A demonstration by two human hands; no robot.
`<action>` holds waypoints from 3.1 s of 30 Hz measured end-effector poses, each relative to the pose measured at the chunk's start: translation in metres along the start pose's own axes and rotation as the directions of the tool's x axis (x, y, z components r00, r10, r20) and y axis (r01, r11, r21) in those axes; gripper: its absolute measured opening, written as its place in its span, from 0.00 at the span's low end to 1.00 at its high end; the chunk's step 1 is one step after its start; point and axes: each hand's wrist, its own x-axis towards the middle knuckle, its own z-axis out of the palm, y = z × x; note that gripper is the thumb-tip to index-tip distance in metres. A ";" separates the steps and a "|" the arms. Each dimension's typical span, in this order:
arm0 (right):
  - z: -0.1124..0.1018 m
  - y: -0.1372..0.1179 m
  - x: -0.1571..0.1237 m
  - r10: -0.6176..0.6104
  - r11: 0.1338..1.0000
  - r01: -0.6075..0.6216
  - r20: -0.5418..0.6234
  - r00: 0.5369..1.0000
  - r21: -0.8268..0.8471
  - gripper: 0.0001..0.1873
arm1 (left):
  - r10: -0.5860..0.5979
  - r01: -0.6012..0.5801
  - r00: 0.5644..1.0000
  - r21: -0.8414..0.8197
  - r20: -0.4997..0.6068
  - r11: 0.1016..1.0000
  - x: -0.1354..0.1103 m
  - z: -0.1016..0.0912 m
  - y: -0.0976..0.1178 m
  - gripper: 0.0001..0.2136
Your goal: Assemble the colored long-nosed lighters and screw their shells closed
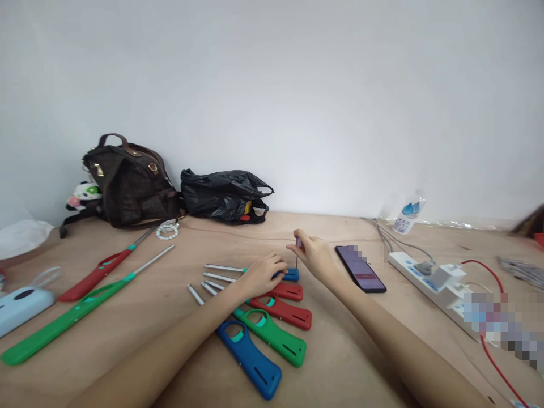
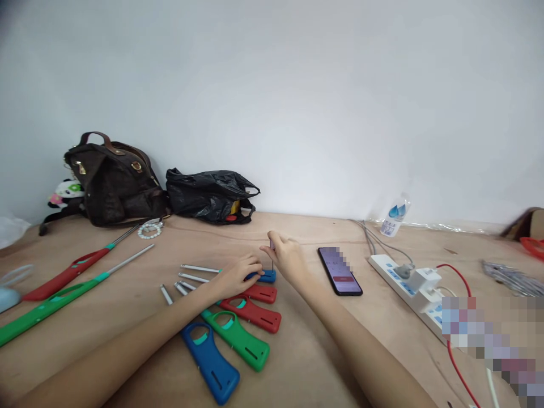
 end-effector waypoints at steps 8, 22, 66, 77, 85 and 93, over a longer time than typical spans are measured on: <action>-0.024 -0.004 0.013 0.015 0.983 0.012 0.145 0.989 -0.185 0.08 | -0.001 0.001 1.000 0.004 -0.002 1.000 0.000 -0.001 0.001 0.07; -0.038 -0.001 0.016 -0.097 0.992 0.118 0.336 0.937 -0.042 0.11 | 0.001 -0.001 1.000 -0.019 0.000 1.000 0.000 -0.001 0.000 0.07; -0.046 -0.003 0.014 -0.193 0.981 0.194 0.356 0.914 0.033 0.10 | 0.023 -0.023 1.000 0.008 -0.006 1.000 0.001 0.000 -0.002 0.06; -0.049 -0.009 0.014 -0.226 0.972 0.236 0.359 0.906 0.016 0.12 | -0.004 0.004 1.000 -0.003 0.002 1.000 0.002 -0.001 -0.001 0.06; -0.042 -0.012 0.015 -0.088 0.980 0.139 0.321 0.943 -0.139 0.09 | -0.002 0.002 1.000 -0.039 -0.015 0.999 0.001 -0.001 -0.002 0.07; -0.035 -0.005 0.013 -0.143 0.985 0.113 0.252 0.957 0.128 0.07 | -0.012 0.011 1.000 -0.035 -0.012 0.999 0.000 -0.002 -0.001 0.06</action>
